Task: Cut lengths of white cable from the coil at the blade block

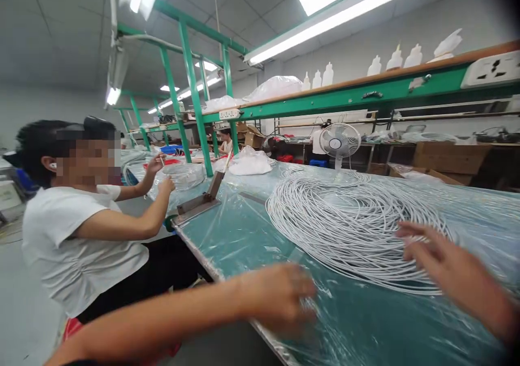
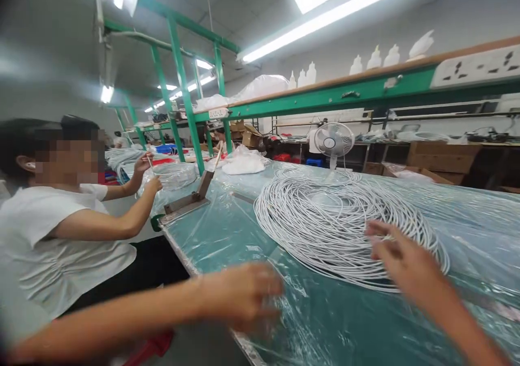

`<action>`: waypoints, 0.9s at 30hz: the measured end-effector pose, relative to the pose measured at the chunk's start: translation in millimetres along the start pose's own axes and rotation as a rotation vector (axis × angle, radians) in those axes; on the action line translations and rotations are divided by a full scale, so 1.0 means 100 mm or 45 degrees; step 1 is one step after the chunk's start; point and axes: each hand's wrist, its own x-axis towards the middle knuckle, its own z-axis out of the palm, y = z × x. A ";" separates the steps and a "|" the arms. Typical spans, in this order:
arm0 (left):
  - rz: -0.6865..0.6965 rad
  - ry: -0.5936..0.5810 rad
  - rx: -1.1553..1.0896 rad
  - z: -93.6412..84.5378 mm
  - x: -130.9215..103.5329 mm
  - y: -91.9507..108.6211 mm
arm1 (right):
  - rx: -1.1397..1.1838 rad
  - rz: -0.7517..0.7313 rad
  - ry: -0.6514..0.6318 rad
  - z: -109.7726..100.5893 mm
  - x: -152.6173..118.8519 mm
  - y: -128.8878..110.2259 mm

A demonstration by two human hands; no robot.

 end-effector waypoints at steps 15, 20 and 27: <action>-0.973 0.429 0.505 -0.89 -1.26 0.45 | -0.006 -0.215 -0.534 0.89 -0.77 0.07; -0.584 0.122 0.415 -0.82 -0.92 0.23 | -0.011 -0.224 -0.462 0.89 -0.77 0.11; -0.261 0.015 -0.081 -0.27 -0.76 0.44 | -0.077 -0.217 -0.392 0.86 -0.75 0.04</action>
